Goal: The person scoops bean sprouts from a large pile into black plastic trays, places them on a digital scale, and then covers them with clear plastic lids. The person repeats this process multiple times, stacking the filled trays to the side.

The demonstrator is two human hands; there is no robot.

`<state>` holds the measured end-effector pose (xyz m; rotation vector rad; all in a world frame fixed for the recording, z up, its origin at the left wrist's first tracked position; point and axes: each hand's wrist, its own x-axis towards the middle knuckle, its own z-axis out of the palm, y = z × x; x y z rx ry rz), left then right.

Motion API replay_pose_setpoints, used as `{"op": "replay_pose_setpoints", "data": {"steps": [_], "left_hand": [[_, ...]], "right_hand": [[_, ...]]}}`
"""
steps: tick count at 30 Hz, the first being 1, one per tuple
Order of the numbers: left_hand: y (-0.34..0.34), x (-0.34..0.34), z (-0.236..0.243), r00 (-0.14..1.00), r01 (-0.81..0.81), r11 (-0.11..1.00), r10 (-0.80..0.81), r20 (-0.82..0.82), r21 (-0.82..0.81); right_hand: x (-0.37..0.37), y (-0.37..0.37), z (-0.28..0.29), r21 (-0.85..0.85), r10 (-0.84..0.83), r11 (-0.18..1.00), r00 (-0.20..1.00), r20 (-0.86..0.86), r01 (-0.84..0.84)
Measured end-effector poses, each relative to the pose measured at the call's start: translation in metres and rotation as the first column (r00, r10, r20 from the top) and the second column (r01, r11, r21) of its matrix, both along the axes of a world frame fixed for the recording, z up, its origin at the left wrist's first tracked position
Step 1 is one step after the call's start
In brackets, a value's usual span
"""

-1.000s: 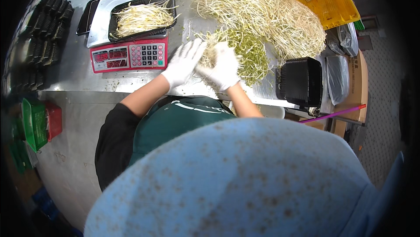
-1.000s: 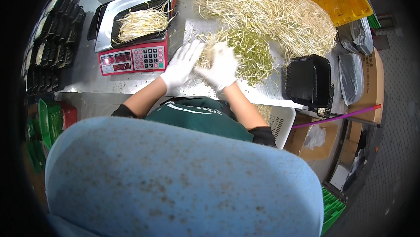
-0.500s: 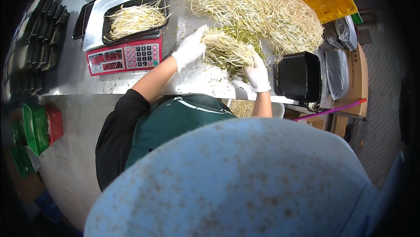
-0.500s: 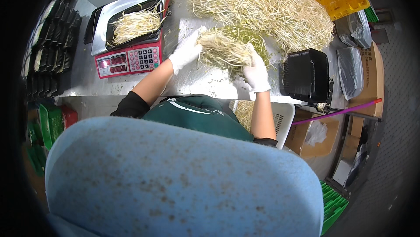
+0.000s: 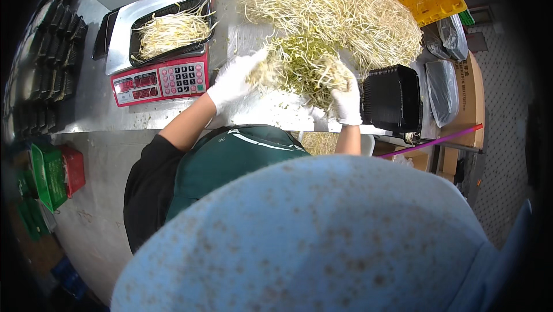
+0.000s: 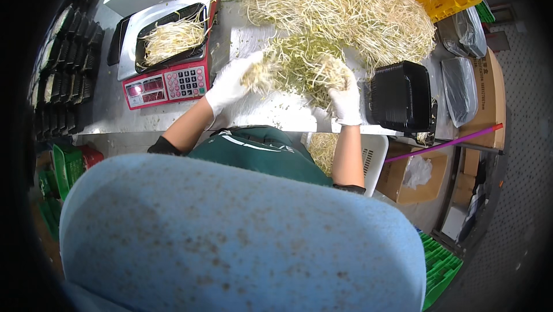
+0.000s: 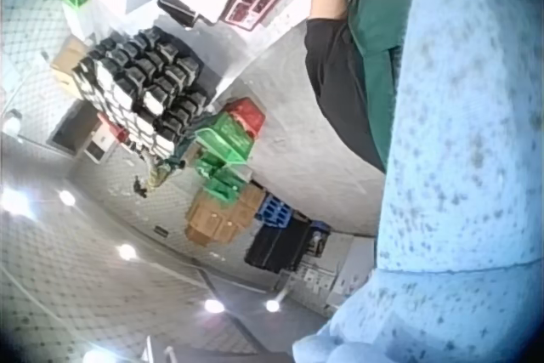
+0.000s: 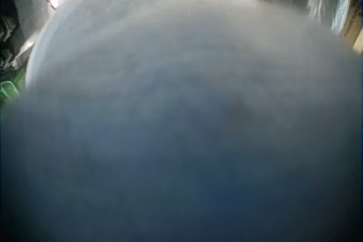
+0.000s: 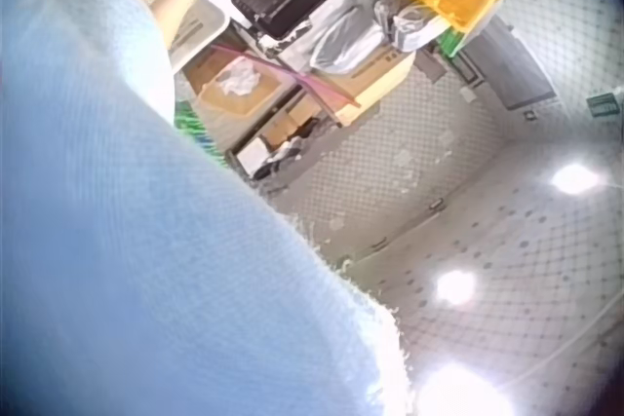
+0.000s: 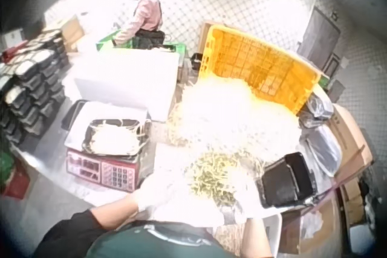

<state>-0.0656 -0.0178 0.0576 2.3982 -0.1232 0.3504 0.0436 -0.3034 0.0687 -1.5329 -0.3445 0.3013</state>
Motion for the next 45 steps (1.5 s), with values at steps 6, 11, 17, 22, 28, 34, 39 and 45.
{"op": "replay_pose_setpoints", "data": {"steps": [6, 11, 17, 22, 28, 34, 39, 45], "left_hand": [[-0.026, -0.016, 0.006, 0.985, 0.105, 0.843, -0.162, 0.063, 0.528], [0.008, -0.04, 0.002, 0.951, 0.031, 0.983, 0.026, -0.307, 0.18], [-0.036, -0.007, -0.002, 0.861, 0.151, 0.967, -0.027, -0.508, 0.205], [-0.017, -0.041, 0.004, 0.997, -0.036, 0.993, 0.043, -0.067, 0.111], [-0.018, -0.085, -0.024, 0.947, 0.015, 0.943, 0.094, -0.309, 0.334], [-0.033, 0.017, -0.048, 0.966, -0.248, 0.954, 0.257, -0.032, 0.168], [-0.015, 0.105, -0.084, 0.928, -0.366, 0.9, 0.373, -0.013, -0.238], [-0.057, 0.077, -0.046, 0.962, -0.171, 0.957, 0.112, -0.248, -0.234]], "right_hand": [[-0.004, 0.034, -0.022, -0.475, 0.2, 0.88, 0.924, 0.326, -0.023], [-0.013, 0.01, 0.008, -0.538, 0.239, 0.841, 0.849, 0.47, 0.061], [-0.078, 0.095, -0.004, -0.803, 0.401, 0.508, 0.739, 0.542, 0.313], [-0.025, 0.087, 0.003, 0.34, 0.247, 0.932, 0.905, -0.346, -0.124], [0.009, -0.011, 0.048, 0.2, 0.029, 0.98, 0.998, -0.053, -0.018], [0.06, -0.154, 0.144, 0.498, 0.073, 0.866, 0.996, -0.057, -0.035], [0.09, -0.219, 0.145, 0.147, -0.205, 0.962, 0.966, -0.155, 0.228], [0.079, -0.183, 0.12, -0.663, -0.081, 0.555, 0.826, 0.558, 0.502]]}}
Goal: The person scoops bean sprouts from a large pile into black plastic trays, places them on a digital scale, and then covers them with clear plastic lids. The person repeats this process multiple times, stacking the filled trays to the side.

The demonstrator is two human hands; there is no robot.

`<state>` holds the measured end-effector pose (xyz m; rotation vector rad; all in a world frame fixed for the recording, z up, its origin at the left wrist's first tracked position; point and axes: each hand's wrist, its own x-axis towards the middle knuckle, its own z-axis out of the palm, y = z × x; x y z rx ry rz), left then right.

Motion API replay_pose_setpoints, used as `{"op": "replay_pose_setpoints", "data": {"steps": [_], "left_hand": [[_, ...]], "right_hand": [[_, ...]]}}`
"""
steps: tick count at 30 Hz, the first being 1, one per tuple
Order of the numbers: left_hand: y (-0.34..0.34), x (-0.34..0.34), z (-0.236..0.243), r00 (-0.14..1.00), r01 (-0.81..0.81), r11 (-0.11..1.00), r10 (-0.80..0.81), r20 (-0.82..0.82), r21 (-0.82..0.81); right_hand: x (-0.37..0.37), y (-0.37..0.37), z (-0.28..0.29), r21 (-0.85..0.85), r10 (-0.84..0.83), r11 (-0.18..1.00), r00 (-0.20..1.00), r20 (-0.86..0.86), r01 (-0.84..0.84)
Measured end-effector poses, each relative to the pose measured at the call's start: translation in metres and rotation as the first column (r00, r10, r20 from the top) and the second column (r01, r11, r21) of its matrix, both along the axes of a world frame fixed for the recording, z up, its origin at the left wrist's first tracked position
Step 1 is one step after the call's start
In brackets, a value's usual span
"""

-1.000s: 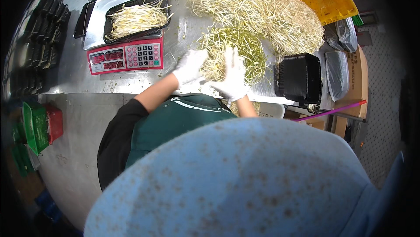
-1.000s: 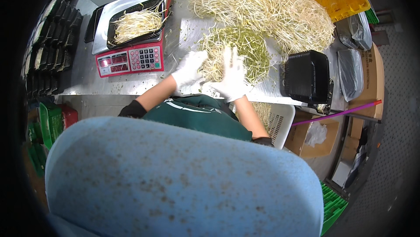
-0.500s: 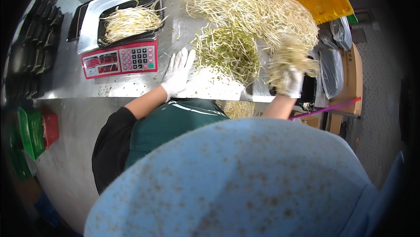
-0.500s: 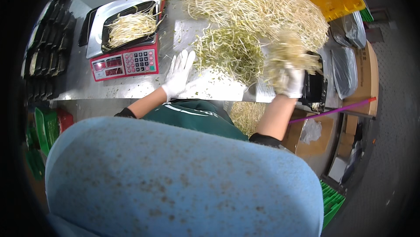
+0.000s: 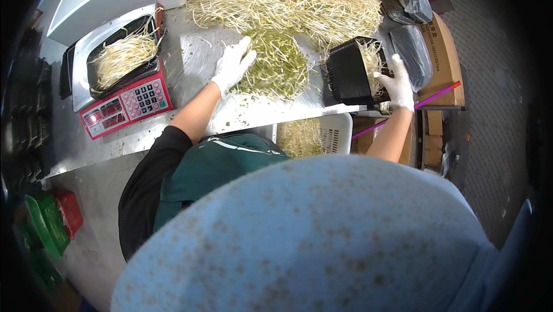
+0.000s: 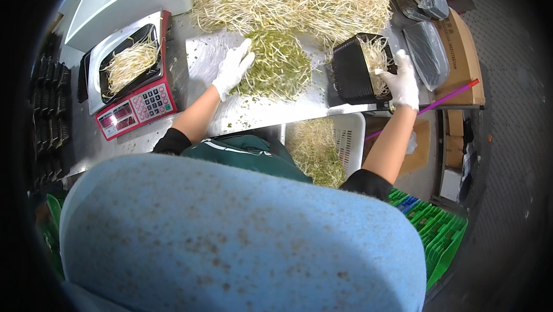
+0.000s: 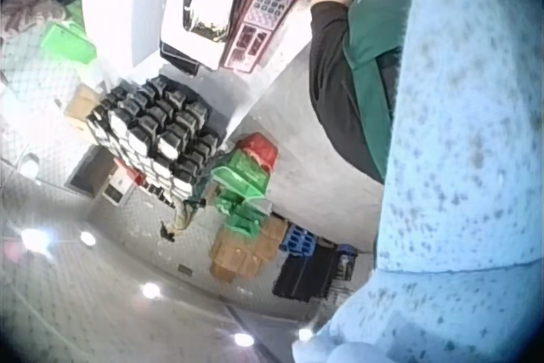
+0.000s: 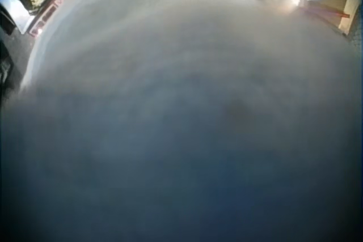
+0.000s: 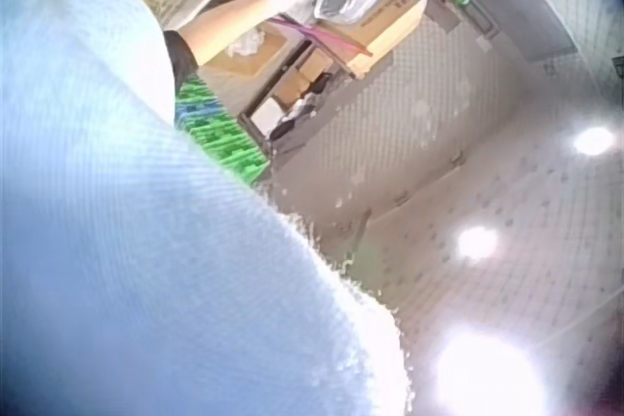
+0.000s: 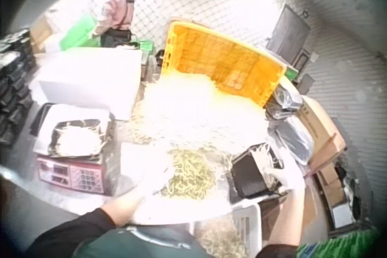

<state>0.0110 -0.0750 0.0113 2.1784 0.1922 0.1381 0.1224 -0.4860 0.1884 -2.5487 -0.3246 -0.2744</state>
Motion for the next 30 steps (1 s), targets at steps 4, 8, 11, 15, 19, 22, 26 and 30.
{"op": "replay_pose_setpoints", "data": {"steps": [4, 8, 11, 15, 19, 22, 26, 30], "left_hand": [[0.018, -0.068, 0.019, 0.976, 0.192, 0.975, -0.202, 0.078, 0.115], [0.028, -0.142, 0.028, 0.969, 0.245, 0.865, -0.201, -0.146, 0.438], [0.019, -0.152, 0.032, 0.963, 0.268, 0.833, -0.234, -0.13, 0.485], [0.009, -0.075, 0.027, 0.98, 0.199, 0.859, -0.186, -0.074, 0.472], [-0.006, -0.026, 0.02, 0.936, 0.322, 0.886, -0.351, 0.029, 0.334], [-0.04, -0.027, 0.002, 0.86, 0.466, 0.812, -0.509, 0.038, 0.352], [-0.121, -0.053, 0.028, 0.666, 0.717, 0.608, -0.743, -0.075, 0.341], [-0.191, -0.091, 0.003, 0.375, 0.9, 0.384, -0.923, 0.085, 0.206]], "right_hand": [[-0.086, 0.078, 0.01, 0.511, 0.176, 0.858, 0.968, -0.18, -0.061], [-0.074, 0.131, -0.073, 0.651, 0.397, 0.74, 0.892, -0.215, -0.172], [-0.006, 0.143, -0.152, 0.667, 0.427, 0.706, 0.895, -0.13, -0.24], [0.029, 0.192, -0.184, 0.785, 0.552, 0.539, 0.832, -0.054, -0.307], [0.019, 0.193, -0.185, 0.787, 0.704, 0.553, 0.658, -0.267, -0.272], [0.002, 0.156, -0.175, 0.738, 0.708, 0.609, 0.617, -0.343, -0.29], [-0.082, 0.067, -0.146, 0.697, 0.445, 0.712, 0.709, -0.547, 0.091], [-0.184, -0.064, -0.152, 0.514, 0.177, 0.779, 0.661, -0.729, 0.359]]}}
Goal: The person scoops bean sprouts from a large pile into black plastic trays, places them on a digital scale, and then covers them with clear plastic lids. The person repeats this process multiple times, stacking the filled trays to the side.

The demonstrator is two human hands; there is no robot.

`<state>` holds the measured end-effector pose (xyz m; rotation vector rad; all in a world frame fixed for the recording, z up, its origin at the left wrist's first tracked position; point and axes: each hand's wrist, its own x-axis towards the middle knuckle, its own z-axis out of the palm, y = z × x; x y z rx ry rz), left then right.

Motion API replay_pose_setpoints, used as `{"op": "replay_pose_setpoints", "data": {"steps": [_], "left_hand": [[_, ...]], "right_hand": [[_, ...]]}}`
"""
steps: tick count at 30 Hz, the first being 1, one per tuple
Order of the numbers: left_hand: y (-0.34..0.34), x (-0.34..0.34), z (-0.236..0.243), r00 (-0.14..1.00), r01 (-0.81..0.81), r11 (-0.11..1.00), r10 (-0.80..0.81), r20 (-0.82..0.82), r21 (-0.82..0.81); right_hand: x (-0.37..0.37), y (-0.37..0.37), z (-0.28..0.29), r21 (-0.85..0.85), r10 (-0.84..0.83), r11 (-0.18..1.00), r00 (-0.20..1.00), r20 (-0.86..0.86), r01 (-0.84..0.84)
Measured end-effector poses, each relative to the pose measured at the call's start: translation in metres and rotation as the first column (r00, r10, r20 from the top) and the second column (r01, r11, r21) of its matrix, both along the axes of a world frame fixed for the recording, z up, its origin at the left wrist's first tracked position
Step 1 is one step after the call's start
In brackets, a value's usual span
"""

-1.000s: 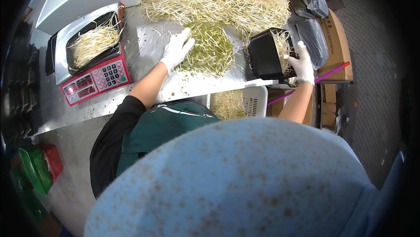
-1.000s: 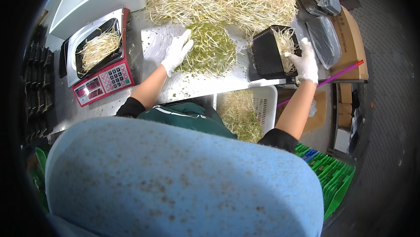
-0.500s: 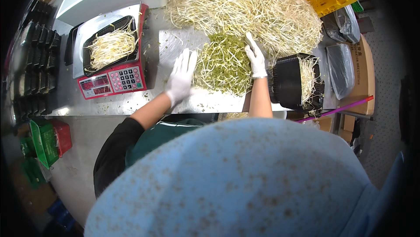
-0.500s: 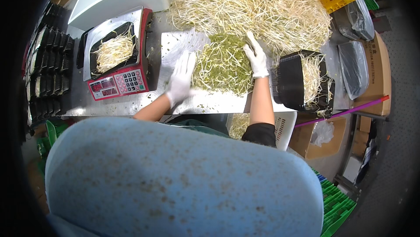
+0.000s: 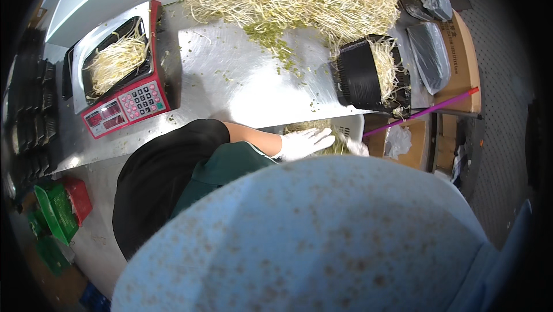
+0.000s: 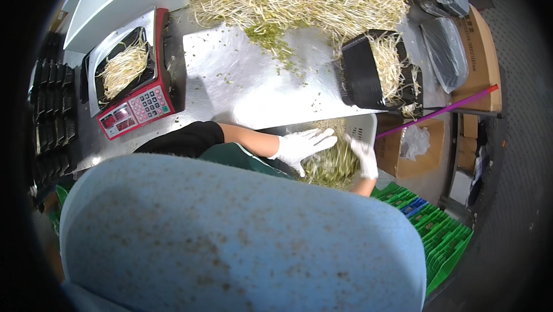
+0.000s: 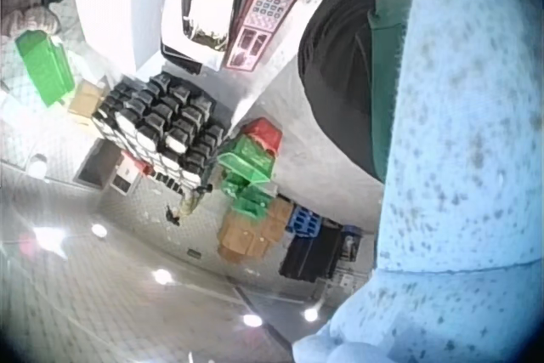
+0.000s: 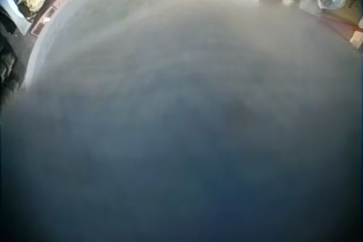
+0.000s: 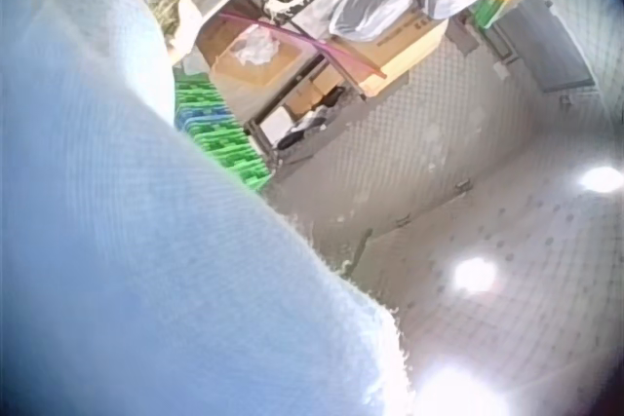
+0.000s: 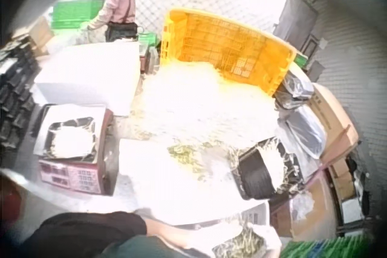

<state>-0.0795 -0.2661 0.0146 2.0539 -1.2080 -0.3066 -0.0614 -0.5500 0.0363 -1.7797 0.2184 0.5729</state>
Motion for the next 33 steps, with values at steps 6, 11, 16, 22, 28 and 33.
{"op": "replay_pose_setpoints", "data": {"steps": [6, 11, 16, 22, 28, 33], "left_hand": [[0.087, 0.104, 0.04, 0.772, -0.594, 0.803, 0.584, 0.251, -0.042], [0.172, 0.171, -0.013, 0.311, -0.901, 0.4, 0.865, 0.394, -0.167], [0.153, 0.136, -0.025, 0.565, -0.8, 0.594, 0.792, 0.229, -0.081], [0.17, 0.05, 0.023, 0.401, -0.906, 0.424, 0.842, 0.361, 0.017], [0.201, 0.062, 0.005, 0.448, -0.855, 0.507, 0.827, 0.34, -0.106], [0.189, 0.133, -0.004, 0.624, -0.723, 0.669, 0.523, 0.581, 0.173]], "right_hand": [[-0.11, -0.065, -0.021, -0.217, -0.177, 0.958, 0.981, 0.076, 0.189], [-0.041, 0.088, 0.037, 0.094, -0.216, 0.975, 0.955, 0.204, 0.2], [0.097, 0.167, -0.013, -0.319, 0.27, 0.947, 0.6, 0.753, -0.025], [0.174, 0.242, -0.046, -0.128, 0.172, 0.985, 0.593, 0.786, -0.116], [0.187, 0.29, -0.042, -0.262, 0.311, 0.949, 0.637, 0.705, -0.174], [0.163, 0.278, -0.037, -0.19, 0.255, 0.967, 0.634, 0.73, -0.169]]}}
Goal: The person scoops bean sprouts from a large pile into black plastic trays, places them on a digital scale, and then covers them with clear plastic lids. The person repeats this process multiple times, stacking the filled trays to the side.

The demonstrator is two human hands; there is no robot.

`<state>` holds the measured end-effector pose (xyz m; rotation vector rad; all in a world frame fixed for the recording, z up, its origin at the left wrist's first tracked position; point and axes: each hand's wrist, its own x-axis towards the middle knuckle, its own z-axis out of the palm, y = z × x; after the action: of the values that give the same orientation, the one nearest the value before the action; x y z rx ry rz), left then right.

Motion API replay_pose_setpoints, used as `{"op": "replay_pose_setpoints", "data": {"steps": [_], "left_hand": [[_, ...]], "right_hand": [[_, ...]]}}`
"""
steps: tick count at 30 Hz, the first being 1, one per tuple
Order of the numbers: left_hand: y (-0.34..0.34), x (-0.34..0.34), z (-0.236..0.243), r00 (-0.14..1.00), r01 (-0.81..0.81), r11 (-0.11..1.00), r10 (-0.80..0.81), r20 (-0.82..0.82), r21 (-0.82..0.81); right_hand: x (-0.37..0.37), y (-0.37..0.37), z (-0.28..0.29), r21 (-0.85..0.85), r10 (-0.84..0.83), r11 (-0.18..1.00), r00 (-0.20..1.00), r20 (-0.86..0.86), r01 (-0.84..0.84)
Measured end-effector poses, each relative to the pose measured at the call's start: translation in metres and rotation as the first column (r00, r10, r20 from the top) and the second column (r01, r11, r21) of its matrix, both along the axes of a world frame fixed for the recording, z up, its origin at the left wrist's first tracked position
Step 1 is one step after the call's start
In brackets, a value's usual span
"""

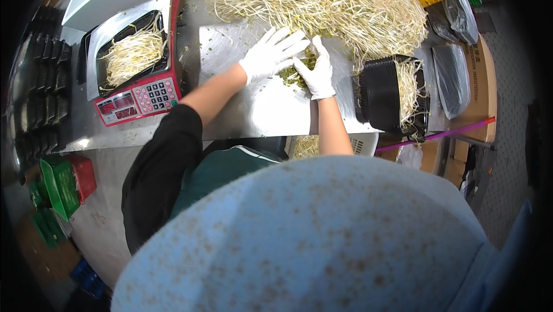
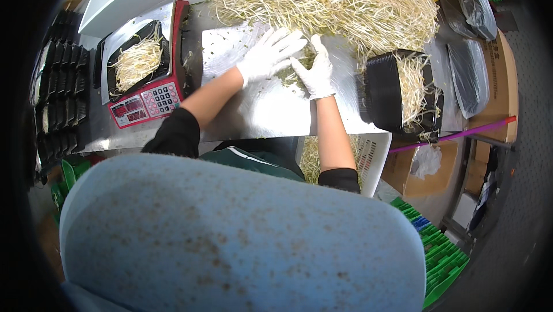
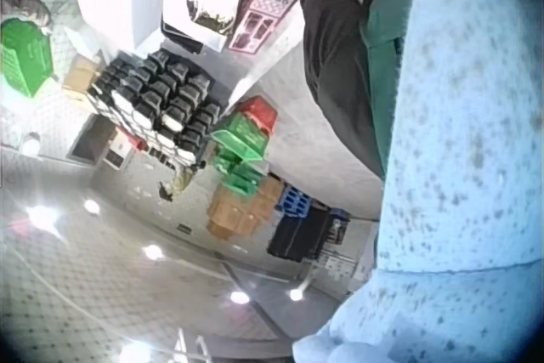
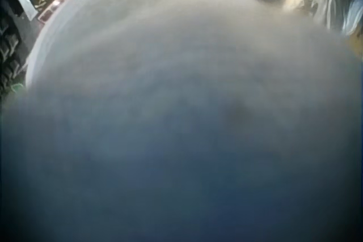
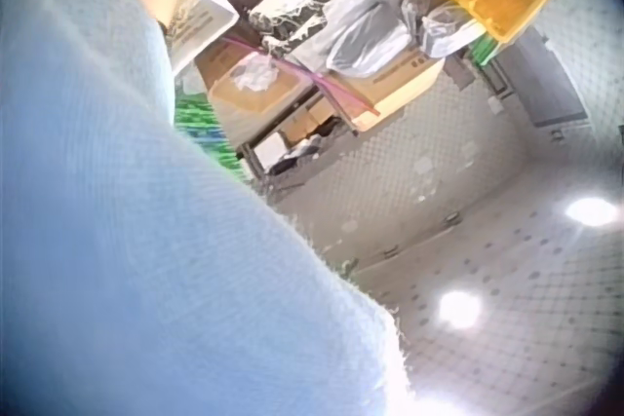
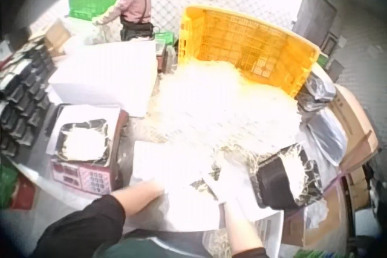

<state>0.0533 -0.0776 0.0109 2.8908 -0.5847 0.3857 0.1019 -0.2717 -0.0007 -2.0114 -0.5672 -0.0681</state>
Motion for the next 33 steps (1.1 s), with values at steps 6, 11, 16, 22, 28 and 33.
{"op": "replay_pose_setpoints", "data": {"steps": [6, 11, 16, 22, 28, 33], "left_hand": [[0.061, 0.061, 0.017, 0.964, -0.215, 0.943, 0.247, -0.099, 0.255], [0.032, -0.035, 0.004, 0.969, -0.107, 0.865, 0.202, 0.145, -0.49], [-0.028, -0.075, 0.011, 0.973, -0.203, 0.901, 0.229, 0.023, -0.383], [-0.076, -0.073, 0.0, 0.975, -0.037, 0.816, -0.096, -0.198, -0.577], [-0.196, -0.133, -0.01, 0.658, 0.456, 0.657, -0.703, -0.27, -0.601], [-0.169, -0.115, 0.033, 0.65, 0.633, 0.635, -0.747, -0.143, -0.443]], "right_hand": [[-0.028, -0.036, 0.0, 0.013, 0.036, 0.999, 0.998, -0.056, -0.036], [-0.023, -0.067, -0.008, 0.025, -0.135, 0.991, 0.991, 0.002, 0.135], [-0.018, -0.004, 0.02, -0.096, 0.033, 0.995, 0.975, 0.22, -0.012], [-0.074, -0.025, 0.025, -0.149, 0.096, 0.985, 0.994, 0.062, -0.085], [-0.213, -0.207, -0.002, 0.087, -0.263, 0.894, 0.673, -0.691, 0.439], [-0.4, -0.279, -0.047, -0.769, -0.81, 0.537, 0.466, -0.355, 0.346]]}}
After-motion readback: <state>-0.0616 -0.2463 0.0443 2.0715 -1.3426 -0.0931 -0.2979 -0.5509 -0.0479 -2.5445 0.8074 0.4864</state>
